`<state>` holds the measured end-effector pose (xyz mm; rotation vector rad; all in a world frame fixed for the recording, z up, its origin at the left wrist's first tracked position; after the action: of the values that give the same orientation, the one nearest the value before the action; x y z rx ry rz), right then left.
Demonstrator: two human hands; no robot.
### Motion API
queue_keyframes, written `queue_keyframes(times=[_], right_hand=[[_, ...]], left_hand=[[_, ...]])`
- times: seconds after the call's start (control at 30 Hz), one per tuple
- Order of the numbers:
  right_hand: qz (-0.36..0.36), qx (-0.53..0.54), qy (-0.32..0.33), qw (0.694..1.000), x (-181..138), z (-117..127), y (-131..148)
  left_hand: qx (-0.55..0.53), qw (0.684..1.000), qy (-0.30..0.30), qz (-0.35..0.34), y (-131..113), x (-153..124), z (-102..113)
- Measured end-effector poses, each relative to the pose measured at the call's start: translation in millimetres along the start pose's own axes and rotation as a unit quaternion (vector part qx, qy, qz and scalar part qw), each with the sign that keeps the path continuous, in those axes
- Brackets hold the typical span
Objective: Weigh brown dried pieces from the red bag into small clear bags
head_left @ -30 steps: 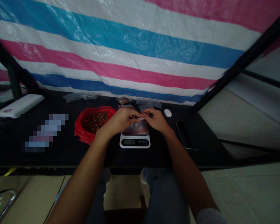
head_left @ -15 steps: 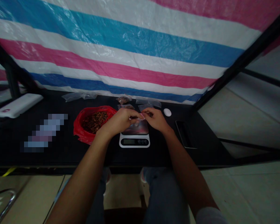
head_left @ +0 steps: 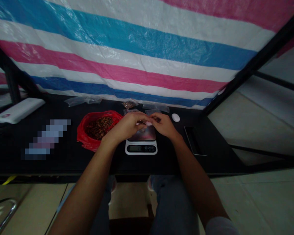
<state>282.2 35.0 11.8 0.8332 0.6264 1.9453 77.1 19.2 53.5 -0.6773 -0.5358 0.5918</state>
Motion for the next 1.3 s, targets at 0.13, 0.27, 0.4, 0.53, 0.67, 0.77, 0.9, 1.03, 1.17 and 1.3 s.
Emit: queue_keyframes(times=[0.13,0.27,0.4,0.53,0.67,0.77,0.9,1.03,1.17,1.3], right_hand=[[0.003,-0.001,0.000,1.000,0,0,0],[-0.001,-0.001,-0.009,1.000,-1,0,1],[-0.003,-0.006,-0.005,1.000,-1,0,2],[-0.005,-0.004,-0.005,1.000,-1,-1,0],[-0.009,-0.005,-0.011,1.000,-1,-1,-4],[-0.007,-0.004,-0.006,1.000,-1,-2,-6],[0.001,0.004,-0.007,1.000,0,-2,-5],[0.000,0.009,-0.013,1.000,0,-2,-5],[0.001,0.003,-0.009,1.000,0,-2,-7],[0.005,0.000,-0.010,1.000,0,-1,-7]], left_hand=[[0.012,1.000,-0.015,-0.013,-4,-3,6],[0.073,0.994,-0.068,0.046,1,-20,34],[0.184,0.976,-0.055,0.107,19,-28,64],[0.196,0.952,0.023,0.233,48,-24,72],[0.186,0.935,0.044,0.298,66,-29,69],[0.215,0.927,0.022,0.306,56,-35,76],[0.283,0.918,-0.070,0.268,26,-38,91],[0.305,0.914,-0.086,0.254,24,-39,92],[0.313,0.919,-0.087,0.224,42,-44,85],[0.260,0.934,-0.044,0.241,48,-51,78]])
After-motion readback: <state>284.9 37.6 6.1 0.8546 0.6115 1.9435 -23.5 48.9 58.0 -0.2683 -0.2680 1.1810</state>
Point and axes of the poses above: each hand's wrist, its own x-axis towards the middle knuckle, its own z-axis out of the back of the hand, y = z × x, the point moved 1 cm from there along x, towards the middle knuckle, and after that the axes turned 8 degrees about y, right-handed, at the moved point
